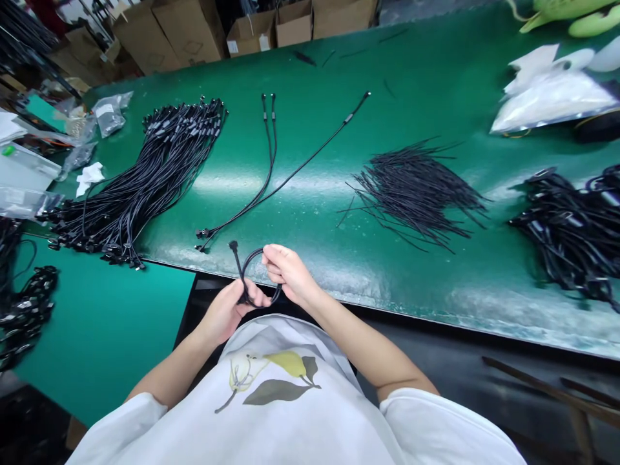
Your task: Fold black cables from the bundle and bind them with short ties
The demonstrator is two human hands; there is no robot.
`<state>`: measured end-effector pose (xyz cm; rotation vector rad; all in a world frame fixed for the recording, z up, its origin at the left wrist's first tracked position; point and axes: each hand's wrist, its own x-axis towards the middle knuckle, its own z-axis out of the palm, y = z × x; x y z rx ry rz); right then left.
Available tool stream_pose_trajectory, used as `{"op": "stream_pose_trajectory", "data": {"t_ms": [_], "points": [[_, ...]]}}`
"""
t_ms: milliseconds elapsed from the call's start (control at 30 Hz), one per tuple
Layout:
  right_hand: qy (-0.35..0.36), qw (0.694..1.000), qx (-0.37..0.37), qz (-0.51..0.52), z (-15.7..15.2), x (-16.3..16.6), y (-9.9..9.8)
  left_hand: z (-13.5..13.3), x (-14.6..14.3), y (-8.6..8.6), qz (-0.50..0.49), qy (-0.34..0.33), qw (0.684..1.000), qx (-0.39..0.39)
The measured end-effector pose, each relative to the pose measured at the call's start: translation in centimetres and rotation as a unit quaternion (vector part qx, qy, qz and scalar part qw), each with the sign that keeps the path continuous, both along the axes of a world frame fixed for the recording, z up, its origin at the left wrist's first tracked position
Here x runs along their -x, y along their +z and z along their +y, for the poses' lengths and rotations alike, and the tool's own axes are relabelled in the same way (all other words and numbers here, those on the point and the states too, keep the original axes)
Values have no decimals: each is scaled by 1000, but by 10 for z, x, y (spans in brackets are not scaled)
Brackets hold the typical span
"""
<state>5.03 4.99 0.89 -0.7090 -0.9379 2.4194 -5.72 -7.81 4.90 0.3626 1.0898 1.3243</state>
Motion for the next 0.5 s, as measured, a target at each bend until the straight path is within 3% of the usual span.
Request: {"op": "stream_pose_trajectory", "data": {"t_ms": [100,200,333,433,500], "points": [[18,999,24,39,-5,-1,1,-4,2,12,-42,42,998,-14],[16,997,48,61,-8,-2,2,-7,5,15,-54,-2,998,-9],[-20,998,32,58,-14,0,8,-7,2,-5,128,-18,991,-14],[-12,998,1,57,-25,0,15,-4,-1,-21,280,-55,958,-24],[7,998,-37,45,-32,0,20,-4,-3,-27,329,-102,938,-17]]}}
